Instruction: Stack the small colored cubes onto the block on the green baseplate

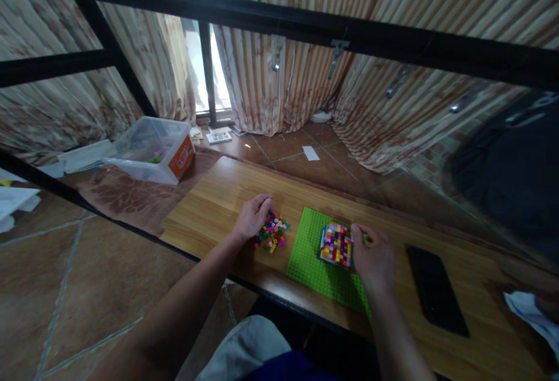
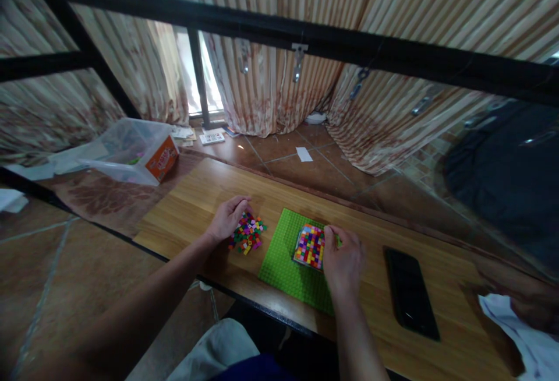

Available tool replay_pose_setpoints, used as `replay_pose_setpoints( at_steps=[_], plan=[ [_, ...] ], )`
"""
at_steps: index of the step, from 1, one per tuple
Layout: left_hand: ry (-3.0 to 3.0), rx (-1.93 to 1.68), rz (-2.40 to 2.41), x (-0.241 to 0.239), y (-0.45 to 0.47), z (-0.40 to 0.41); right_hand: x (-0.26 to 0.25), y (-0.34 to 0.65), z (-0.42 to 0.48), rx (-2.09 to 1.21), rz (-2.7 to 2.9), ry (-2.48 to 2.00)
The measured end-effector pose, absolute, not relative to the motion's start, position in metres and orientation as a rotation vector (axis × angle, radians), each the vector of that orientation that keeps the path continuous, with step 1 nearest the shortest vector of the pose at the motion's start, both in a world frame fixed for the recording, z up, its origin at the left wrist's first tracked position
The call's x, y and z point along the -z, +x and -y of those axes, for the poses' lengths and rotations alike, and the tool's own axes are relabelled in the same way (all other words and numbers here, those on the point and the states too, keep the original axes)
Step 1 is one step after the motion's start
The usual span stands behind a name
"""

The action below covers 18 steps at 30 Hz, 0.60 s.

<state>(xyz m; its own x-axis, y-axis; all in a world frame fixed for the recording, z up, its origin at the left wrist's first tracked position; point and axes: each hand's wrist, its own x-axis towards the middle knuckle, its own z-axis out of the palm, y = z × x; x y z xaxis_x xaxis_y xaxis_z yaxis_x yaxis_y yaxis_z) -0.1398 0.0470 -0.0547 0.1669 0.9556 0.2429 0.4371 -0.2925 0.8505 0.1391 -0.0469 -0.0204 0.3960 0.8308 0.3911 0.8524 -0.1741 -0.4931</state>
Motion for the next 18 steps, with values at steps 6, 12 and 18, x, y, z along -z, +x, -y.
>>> replay_pose_setpoints(
  at_steps=[6, 12, 18],
  plan=[
    [1.823, -1.063, -1.326, 0.054, -0.140, -0.047, 0.026, 0.138, 0.045, 0.106, 1.525, -2.008],
    [1.823, -1.036, -1.345, 0.053, -0.138, -0.046, 0.023, 0.131, 0.050, 0.304, 1.641, -2.152],
    [1.815, -1.046, -1.353, 0.051, -0.136, -0.044, 0.019, 0.130, 0.049, 0.418, 1.715, -2.166]
  ],
)
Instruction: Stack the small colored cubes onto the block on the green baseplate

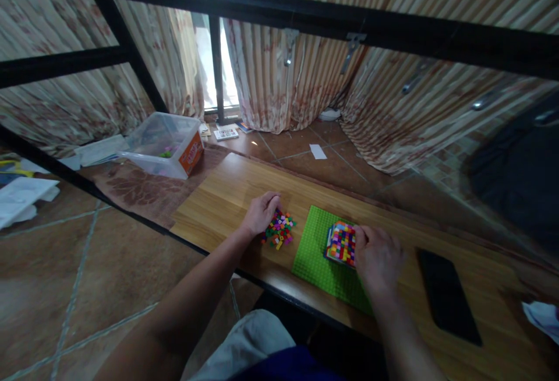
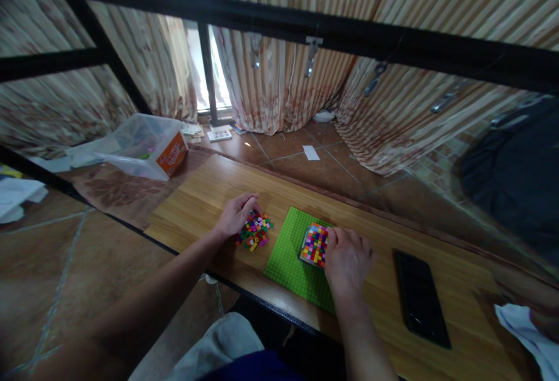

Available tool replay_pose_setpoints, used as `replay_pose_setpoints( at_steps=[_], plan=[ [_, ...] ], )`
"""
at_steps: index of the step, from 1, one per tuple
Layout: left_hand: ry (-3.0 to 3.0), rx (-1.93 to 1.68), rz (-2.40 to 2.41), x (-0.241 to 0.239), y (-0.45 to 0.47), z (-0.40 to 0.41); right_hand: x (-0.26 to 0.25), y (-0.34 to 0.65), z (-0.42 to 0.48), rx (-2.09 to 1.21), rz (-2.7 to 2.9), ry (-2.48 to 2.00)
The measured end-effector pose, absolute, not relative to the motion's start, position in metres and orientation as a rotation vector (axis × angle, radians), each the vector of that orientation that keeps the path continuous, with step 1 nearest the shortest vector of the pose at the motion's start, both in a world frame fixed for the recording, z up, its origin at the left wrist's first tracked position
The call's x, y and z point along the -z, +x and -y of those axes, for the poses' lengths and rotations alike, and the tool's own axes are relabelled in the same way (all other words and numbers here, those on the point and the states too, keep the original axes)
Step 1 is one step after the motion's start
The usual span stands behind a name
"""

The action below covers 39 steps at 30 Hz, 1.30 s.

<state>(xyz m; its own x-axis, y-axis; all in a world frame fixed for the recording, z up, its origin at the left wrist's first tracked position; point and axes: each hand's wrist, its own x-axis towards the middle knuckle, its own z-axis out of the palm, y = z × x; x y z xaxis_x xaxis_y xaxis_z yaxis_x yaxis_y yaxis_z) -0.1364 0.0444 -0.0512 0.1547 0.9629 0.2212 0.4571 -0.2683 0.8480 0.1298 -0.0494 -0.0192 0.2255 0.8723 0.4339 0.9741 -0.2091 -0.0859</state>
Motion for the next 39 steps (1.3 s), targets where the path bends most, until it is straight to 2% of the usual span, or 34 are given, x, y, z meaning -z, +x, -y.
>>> replay_pose_setpoints(
  at_steps=[8, 14, 22, 39],
  plan=[
    [1.834, -1.049, -1.331, 0.051, -0.137, -0.044, 0.015, 0.123, 0.056, 0.325, 1.677, -1.927],
    [1.827, -1.052, -1.324, 0.052, -0.137, -0.044, 0.017, 0.057, 0.065, -0.058, 1.957, -1.565],
    [1.813, -1.057, -1.306, 0.054, -0.137, -0.044, 0.048, 0.016, 0.063, -0.194, 1.979, -1.747],
    [1.819, -1.070, -1.312, 0.053, -0.137, -0.044, 0.052, 0.022, 0.065, -0.279, 1.922, -1.707]
  ],
)
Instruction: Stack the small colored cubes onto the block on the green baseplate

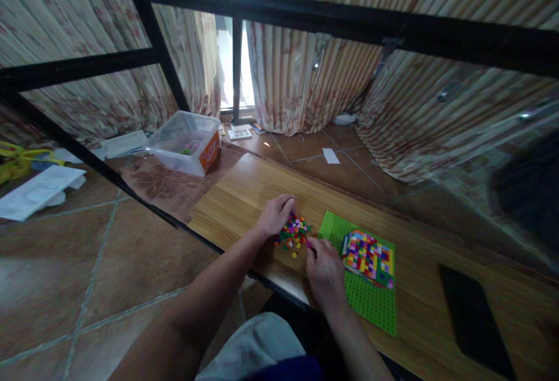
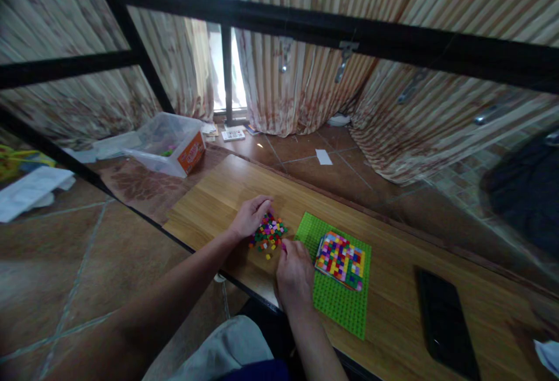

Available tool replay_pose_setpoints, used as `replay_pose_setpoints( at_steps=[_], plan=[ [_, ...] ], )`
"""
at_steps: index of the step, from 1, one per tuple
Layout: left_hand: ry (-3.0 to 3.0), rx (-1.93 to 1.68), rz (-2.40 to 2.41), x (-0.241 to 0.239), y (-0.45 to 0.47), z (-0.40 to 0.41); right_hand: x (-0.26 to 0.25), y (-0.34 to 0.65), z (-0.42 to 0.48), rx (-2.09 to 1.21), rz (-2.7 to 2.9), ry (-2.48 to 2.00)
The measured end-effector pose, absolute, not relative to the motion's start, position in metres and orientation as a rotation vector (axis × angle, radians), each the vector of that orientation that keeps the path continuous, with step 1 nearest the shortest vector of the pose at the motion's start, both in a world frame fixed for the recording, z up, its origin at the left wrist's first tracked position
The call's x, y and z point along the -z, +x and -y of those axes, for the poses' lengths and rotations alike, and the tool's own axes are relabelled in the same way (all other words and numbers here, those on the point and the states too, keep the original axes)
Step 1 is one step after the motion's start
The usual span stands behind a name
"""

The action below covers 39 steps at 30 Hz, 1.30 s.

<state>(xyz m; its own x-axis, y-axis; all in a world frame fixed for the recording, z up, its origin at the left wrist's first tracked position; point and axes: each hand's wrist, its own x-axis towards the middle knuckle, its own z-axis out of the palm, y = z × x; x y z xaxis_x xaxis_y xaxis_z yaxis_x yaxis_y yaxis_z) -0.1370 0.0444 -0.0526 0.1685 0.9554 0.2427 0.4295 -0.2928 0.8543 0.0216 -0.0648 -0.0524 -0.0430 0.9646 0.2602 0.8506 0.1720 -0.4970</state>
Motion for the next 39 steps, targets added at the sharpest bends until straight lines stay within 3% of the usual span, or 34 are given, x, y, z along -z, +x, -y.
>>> replay_pose_setpoints(
  at_steps=[10, 16, 25, 39],
  plan=[
    [1.814, -1.089, -1.297, 0.056, -0.139, -0.046, 0.014, 0.041, 0.085, -0.455, 1.665, -1.621],
    [1.822, -1.084, -1.299, 0.054, -0.139, -0.046, -0.002, 0.099, 0.094, -0.382, 1.379, -1.761],
    [1.800, -1.088, -1.331, 0.055, -0.140, -0.047, 0.013, 0.156, 0.067, -0.153, 1.462, -1.886],
    [1.788, -1.074, -1.332, 0.054, -0.139, -0.048, 0.027, 0.167, 0.039, -0.495, 1.546, -1.680]
  ],
)
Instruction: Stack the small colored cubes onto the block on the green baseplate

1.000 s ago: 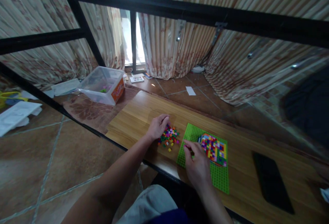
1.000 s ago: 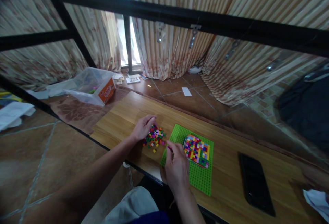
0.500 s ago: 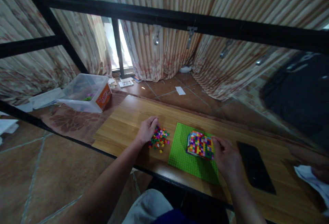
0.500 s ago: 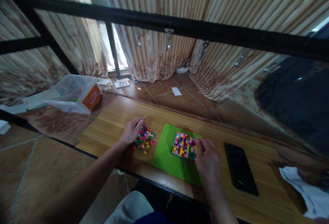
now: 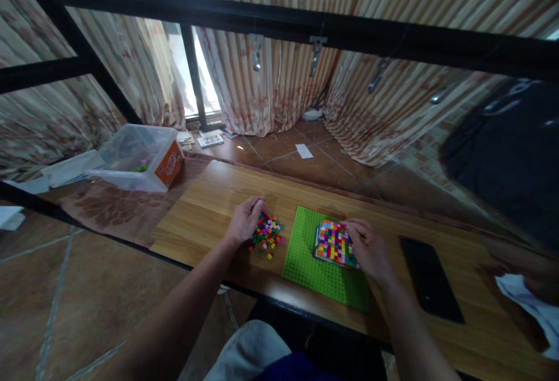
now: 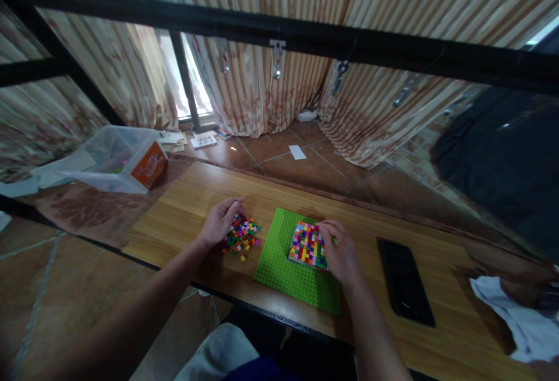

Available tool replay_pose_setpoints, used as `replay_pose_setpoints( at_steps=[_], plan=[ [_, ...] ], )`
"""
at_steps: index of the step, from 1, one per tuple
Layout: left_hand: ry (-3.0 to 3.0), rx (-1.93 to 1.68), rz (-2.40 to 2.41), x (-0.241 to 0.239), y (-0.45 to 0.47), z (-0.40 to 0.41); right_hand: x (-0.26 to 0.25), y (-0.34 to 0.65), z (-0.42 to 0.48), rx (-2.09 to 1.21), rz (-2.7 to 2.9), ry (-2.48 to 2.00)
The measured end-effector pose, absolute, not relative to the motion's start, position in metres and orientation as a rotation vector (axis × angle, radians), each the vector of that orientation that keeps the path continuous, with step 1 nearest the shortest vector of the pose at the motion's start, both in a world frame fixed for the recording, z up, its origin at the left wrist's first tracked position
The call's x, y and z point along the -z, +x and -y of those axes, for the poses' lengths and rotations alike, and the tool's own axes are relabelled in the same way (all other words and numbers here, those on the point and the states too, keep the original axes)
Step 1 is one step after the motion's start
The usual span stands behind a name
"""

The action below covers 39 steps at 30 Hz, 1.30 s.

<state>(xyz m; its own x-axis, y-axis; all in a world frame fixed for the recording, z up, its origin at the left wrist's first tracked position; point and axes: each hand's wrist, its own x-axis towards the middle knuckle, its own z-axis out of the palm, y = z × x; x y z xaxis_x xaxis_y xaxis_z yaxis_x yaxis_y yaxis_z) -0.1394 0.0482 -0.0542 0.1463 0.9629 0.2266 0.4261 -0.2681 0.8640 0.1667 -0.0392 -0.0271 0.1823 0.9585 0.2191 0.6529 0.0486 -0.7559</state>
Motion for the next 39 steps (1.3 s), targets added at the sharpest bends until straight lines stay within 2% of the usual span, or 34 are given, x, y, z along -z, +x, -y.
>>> replay_pose_setpoints(
  at_steps=[29, 34, 39],
  plan=[
    [1.870, -1.069, -1.327, 0.053, -0.139, -0.047, 0.030, 0.164, 0.044, -0.808, 1.373, -1.713],
    [1.862, -1.060, -1.320, 0.055, -0.139, -0.047, 0.035, 0.169, 0.051, -0.665, 1.168, -1.686],
    [1.835, -1.062, -1.322, 0.052, -0.138, -0.046, 0.007, 0.153, 0.064, -0.271, 1.223, -1.749]
  ],
)
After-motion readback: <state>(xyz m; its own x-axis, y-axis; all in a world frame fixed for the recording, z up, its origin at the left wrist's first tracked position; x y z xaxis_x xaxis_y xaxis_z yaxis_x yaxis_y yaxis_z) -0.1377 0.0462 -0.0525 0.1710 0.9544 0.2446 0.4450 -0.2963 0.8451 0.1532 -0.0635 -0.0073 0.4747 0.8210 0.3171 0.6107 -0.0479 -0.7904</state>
